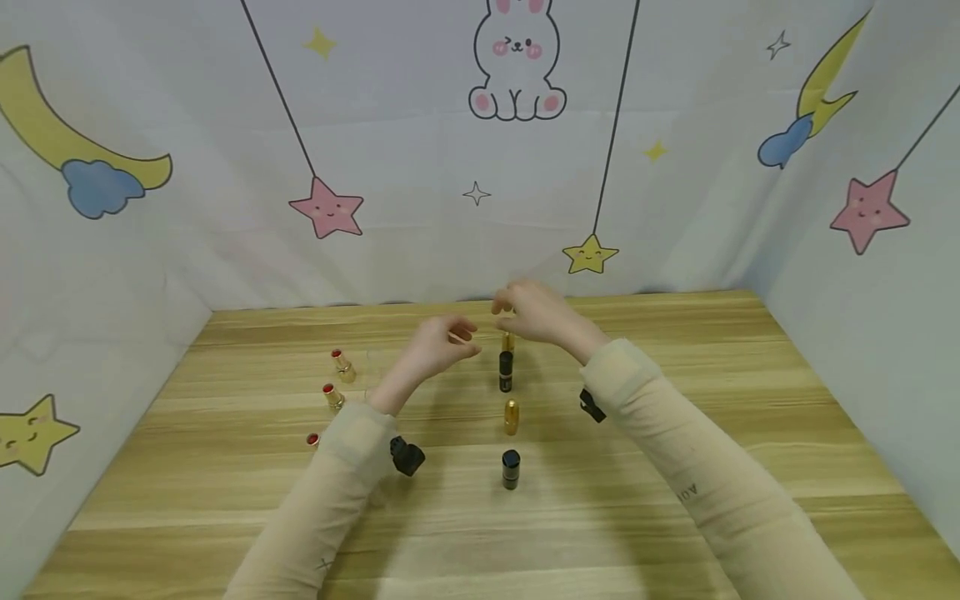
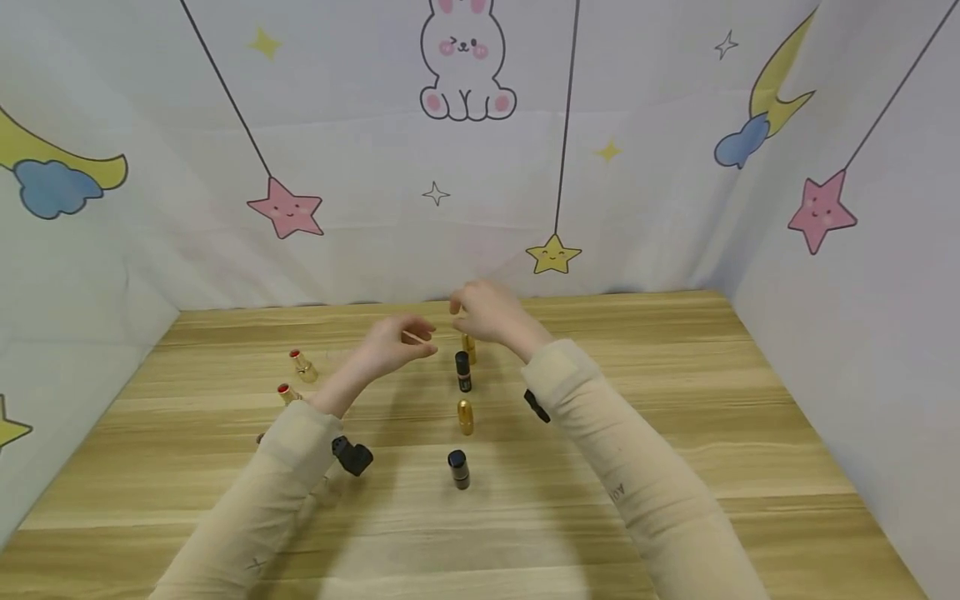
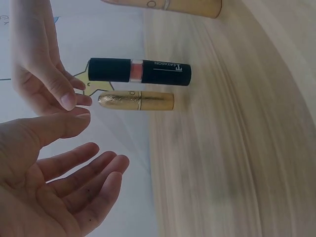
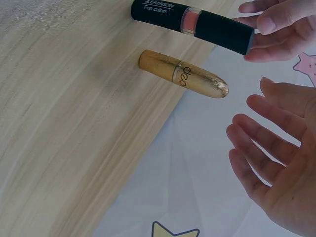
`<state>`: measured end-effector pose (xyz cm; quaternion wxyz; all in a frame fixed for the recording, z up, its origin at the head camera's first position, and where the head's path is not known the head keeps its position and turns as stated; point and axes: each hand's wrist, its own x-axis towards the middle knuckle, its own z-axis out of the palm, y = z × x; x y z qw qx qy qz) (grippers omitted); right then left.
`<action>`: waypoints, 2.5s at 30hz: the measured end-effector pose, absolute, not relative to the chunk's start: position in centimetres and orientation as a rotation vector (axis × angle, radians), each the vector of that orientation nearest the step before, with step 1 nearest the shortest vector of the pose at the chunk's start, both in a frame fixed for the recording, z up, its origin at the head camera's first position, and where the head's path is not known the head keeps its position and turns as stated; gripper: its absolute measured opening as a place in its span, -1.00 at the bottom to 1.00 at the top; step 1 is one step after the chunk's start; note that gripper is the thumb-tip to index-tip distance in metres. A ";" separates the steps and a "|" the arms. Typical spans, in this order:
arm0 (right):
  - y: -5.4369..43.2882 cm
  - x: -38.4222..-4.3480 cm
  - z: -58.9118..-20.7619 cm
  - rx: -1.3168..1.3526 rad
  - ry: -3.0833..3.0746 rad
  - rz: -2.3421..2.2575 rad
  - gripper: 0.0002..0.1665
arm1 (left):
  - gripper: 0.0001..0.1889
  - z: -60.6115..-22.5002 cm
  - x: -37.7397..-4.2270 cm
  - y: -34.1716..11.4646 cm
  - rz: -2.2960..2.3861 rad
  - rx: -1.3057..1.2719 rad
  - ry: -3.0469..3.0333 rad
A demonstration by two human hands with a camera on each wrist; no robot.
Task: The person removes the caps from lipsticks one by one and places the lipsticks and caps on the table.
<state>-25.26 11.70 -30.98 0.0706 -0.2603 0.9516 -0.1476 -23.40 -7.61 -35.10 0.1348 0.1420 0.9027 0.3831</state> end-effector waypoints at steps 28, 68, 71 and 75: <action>12.7 -25.0 -35.1 -0.734 2.894 -0.602 -0.75 | -0.57 -38.8 -26.0 -3.3 0.998 0.495 2.556; 13.0 -25.2 -36.1 -0.689 2.910 -0.747 -0.82 | -0.85 -38.8 -26.9 -2.8 0.901 0.509 2.592; 13.1 -25.2 -36.0 -0.672 2.914 -0.794 -0.80 | -0.82 -38.4 -26.8 -2.9 0.908 0.509 2.599; 13.3 -25.2 -36.0 -0.631 2.904 -0.887 -0.78 | -0.81 -37.9 -26.7 -3.0 0.882 0.510 2.625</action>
